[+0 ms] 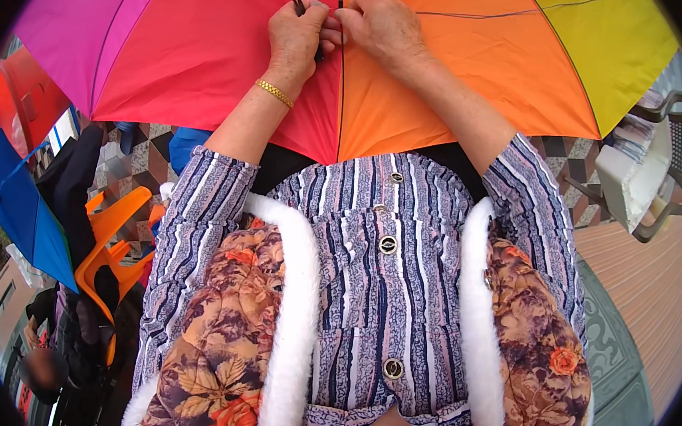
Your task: Marking and repairing the internal structure of a rainbow-colored umbrella using a marker and thread.
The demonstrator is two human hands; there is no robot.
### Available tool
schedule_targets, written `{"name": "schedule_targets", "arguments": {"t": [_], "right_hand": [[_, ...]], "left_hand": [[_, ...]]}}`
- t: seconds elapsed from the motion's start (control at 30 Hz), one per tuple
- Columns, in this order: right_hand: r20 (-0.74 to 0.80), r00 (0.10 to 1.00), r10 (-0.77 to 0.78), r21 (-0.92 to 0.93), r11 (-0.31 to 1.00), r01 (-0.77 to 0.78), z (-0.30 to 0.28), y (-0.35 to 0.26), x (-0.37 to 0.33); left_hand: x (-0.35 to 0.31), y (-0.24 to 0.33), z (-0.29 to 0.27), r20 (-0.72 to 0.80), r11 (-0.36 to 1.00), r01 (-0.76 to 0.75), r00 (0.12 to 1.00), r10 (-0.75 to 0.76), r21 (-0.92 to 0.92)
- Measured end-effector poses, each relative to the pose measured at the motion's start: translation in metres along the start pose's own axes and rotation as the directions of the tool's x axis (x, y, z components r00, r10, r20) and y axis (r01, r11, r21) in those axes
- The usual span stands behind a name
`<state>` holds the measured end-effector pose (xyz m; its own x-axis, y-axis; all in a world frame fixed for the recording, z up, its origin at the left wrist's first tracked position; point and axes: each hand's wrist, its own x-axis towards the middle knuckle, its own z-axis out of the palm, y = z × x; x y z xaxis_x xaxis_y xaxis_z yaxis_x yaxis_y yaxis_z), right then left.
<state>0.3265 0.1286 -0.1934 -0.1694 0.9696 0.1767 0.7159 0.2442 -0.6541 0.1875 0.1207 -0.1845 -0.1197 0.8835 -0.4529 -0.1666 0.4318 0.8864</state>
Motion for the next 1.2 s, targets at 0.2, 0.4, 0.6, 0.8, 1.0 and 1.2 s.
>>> {"name": "schedule_targets", "arguments": {"t": [0.2,0.4,0.6,0.8,1.0,1.2], "right_hand": [[0.235,0.934,0.271,-0.087,0.962,-0.257,0.011,-0.028,0.004],[0.032,0.987,0.158,0.252,0.954,-0.161,0.039,-0.014,-0.008],[0.054,0.994,0.093,0.388,0.916,-0.106,0.05,-0.013,-0.011],[0.111,0.988,0.111,0.405,0.902,-0.147,0.052,-0.016,-0.014],[0.063,0.991,0.122,0.418,0.898,-0.137,0.056,-0.015,-0.017],[0.08,0.991,0.105,0.403,0.906,-0.129,0.058,-0.015,-0.02]], "left_hand": [[-0.002,-0.01,-0.013,-0.048,0.998,-0.039,0.998,0.036,-0.048],[-0.007,-0.015,-0.026,-0.012,0.978,-0.055,0.998,0.054,-0.201],[-0.009,-0.021,-0.039,-0.036,0.959,-0.113,0.994,0.107,-0.261],[-0.008,-0.022,-0.045,-0.008,0.957,-0.13,0.991,0.132,-0.261],[-0.011,-0.024,-0.047,-0.006,0.954,-0.141,0.99,0.144,-0.265],[-0.012,-0.029,-0.052,0.023,0.964,-0.148,0.987,0.157,-0.219]]}}
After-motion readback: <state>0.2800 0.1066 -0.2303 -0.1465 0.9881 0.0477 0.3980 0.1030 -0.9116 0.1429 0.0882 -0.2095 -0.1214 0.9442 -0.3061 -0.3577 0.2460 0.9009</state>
